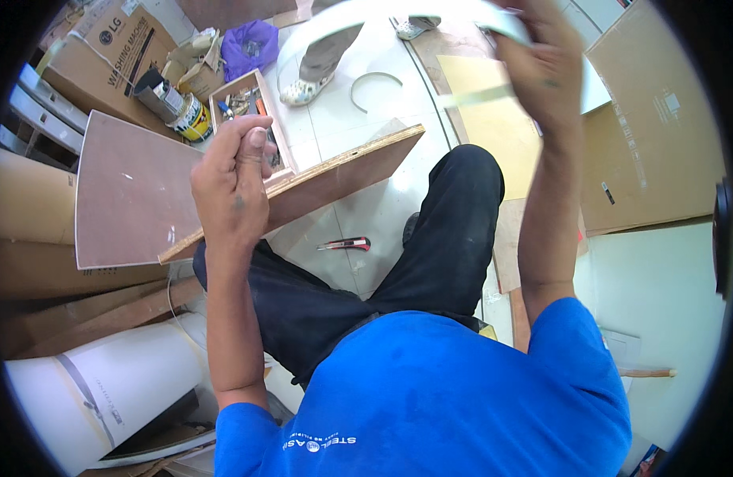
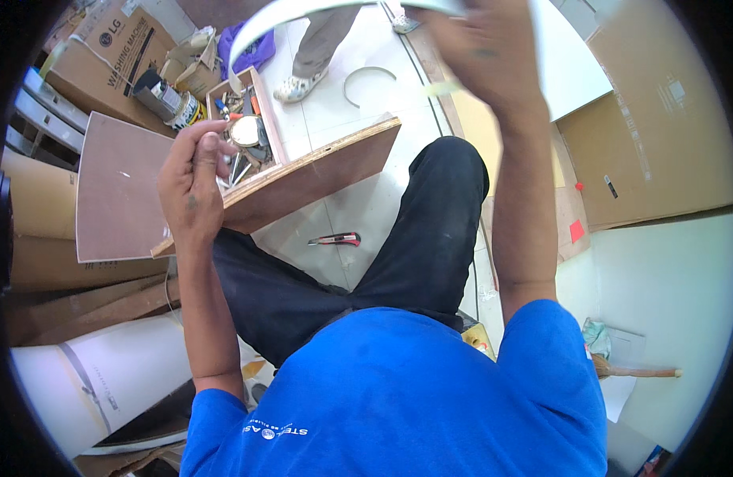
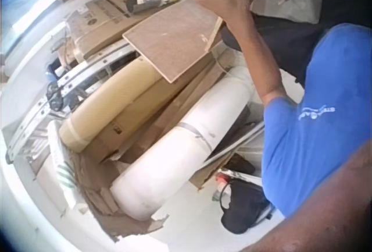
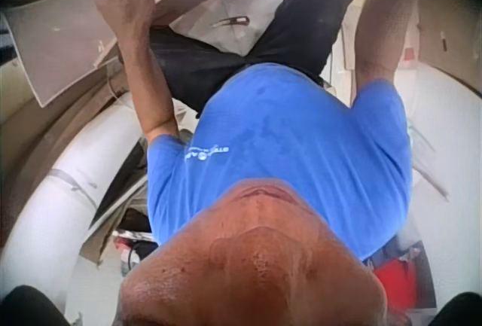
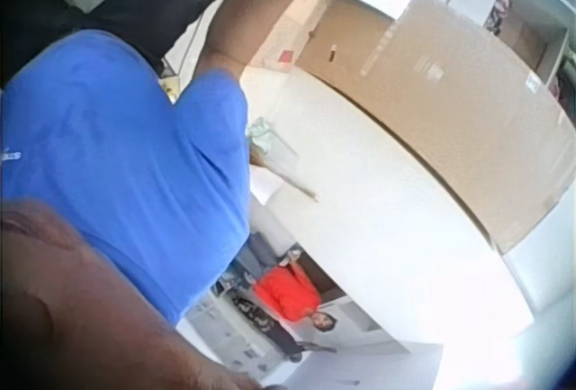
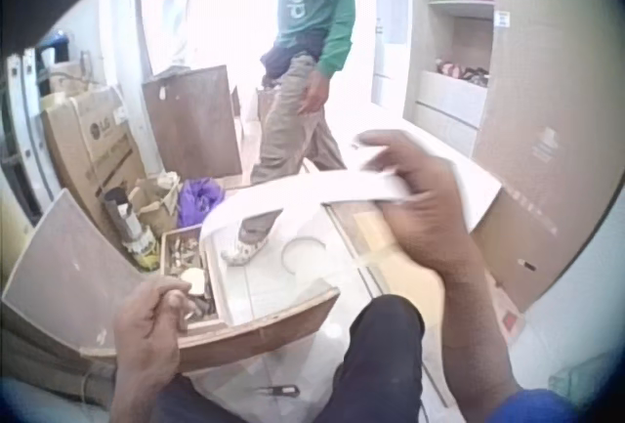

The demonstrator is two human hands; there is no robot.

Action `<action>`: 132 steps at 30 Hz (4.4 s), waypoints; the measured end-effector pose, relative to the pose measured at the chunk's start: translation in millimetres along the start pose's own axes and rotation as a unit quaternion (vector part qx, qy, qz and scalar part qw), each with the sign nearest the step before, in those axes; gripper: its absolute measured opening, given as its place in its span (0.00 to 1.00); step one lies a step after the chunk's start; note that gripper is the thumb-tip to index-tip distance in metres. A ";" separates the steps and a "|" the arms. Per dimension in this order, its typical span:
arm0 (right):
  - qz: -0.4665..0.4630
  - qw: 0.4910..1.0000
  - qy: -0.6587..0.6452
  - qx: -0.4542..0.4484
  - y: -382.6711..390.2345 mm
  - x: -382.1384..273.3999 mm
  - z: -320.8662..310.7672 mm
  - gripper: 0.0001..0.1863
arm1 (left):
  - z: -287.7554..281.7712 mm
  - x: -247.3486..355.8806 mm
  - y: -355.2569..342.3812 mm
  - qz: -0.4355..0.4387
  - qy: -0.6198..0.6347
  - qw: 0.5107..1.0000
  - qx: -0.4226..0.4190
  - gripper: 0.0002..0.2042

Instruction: The person applies white edge banding to the edges of a wooden board. They align and press the strip along the curved edge, then smooth it down by hand.

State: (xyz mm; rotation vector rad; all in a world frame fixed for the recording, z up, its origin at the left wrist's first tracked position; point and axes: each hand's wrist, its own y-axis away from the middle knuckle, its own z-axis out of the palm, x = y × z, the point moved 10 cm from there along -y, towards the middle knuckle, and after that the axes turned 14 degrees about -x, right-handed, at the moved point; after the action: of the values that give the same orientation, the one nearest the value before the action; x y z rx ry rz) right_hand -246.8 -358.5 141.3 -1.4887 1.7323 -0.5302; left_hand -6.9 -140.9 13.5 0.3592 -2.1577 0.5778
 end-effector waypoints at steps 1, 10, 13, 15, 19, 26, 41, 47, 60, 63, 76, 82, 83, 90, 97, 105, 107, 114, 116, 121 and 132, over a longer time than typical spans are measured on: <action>-0.007 0.999 0.018 -0.049 -8.8 -12.4 20.2 0.24 | -2.5 21.3 4.7 0.041 -0.011 0.999 0.029 0.13; -0.149 0.954 0.091 -0.245 -54.5 -99.2 112.0 0.18 | -9.4 99.2 -24.9 0.269 -0.106 0.955 0.069 0.25; -0.154 0.956 0.048 -0.244 -58.2 -78.5 120.5 0.21 | -31.8 86.7 -42.8 0.184 -0.077 0.980 0.022 0.25; -0.113 0.959 -0.053 -0.255 -59.1 -44.1 128.5 0.23 | -65.9 80.1 -39.5 0.148 0.006 0.989 0.006 0.23; 0.104 0.841 -0.367 -0.383 -6.0 36.8 169.0 0.25 | -137.0 43.3 -33.6 0.005 0.024 1.000 -0.005 0.21; 0.195 0.674 -0.600 -0.383 78.7 59.8 208.2 0.28 | -159.4 -48.5 -14.3 -0.118 0.074 0.975 -0.176 0.24; 0.219 0.863 -0.243 -0.384 96.6 121.1 170.0 0.22 | -228.5 -132.1 90.6 -0.196 0.096 0.928 -0.301 0.21; 0.226 0.869 -0.223 -0.379 97.4 135.0 161.1 0.21 | -224.5 -161.6 107.5 -0.198 0.055 0.960 -0.192 0.20; 0.054 0.780 -0.509 -0.360 28.2 68.0 39.5 0.65 | -54.1 -102.7 76.7 -0.015 0.116 0.974 -0.193 0.19; 0.107 0.748 -0.552 -0.353 22.7 69.2 55.0 0.59 | -54.1 -102.6 85.0 -0.054 -0.013 0.991 -0.124 0.15; 0.002 0.866 -0.317 -0.388 -39.5 -32.1 110.7 0.66 | -84.7 -140.7 126.1 -0.060 0.085 0.993 -0.057 0.16; 0.046 0.767 -0.348 -0.538 -28.6 -109.9 147.6 0.54 | -80.7 -136.4 140.3 -0.094 0.027 0.992 -0.077 0.17; 0.073 0.765 -0.304 -0.562 -20.2 -122.0 155.6 0.49 | -78.7 -129.2 140.2 -0.071 0.043 0.993 -0.086 0.17; -0.036 0.768 -0.008 -0.640 19.3 -198.8 189.6 0.28 | -92.1 -106.2 148.8 0.016 -0.061 0.996 -0.056 0.13; -0.026 0.835 0.042 -0.549 31.1 -184.7 195.4 0.25 | -122.2 -202.3 200.7 -0.186 0.275 0.942 0.051 0.11; 0.027 0.857 -0.162 -0.488 5.7 -186.4 183.4 0.33 | -145.0 -228.3 212.6 -0.175 0.326 0.894 0.253 0.23; 0.032 0.842 -0.166 -0.512 4.4 -187.3 179.3 0.33 | -123.2 -220.2 196.0 -0.151 0.392 0.889 0.181 0.24; 0.019 0.850 -0.204 -0.485 8.5 -175.0 183.1 0.29 | -69.0 -201.6 177.1 -0.144 0.521 0.831 0.133 0.25; 0.018 0.854 -0.225 -0.469 7.9 -171.0 178.9 0.28 | -62.2 -203.6 177.0 -0.171 0.516 0.828 0.133 0.26; 0.006 0.852 -0.205 -0.481 14.4 -169.7 183.5 0.28 | -57.0 -175.2 165.8 -0.011 0.651 0.756 0.066 0.23; -0.096 0.862 -0.184 -0.462 15.4 -192.3 165.7 0.30 | -46.7 -185.4 163.6 -0.045 0.645 0.757 0.092 0.15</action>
State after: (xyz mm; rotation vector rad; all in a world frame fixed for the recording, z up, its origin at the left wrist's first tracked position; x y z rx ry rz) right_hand -125.9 -142.5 83.2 -2.2385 1.5809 0.5829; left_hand 62.1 32.4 -155.5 0.0793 -0.7318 0.6840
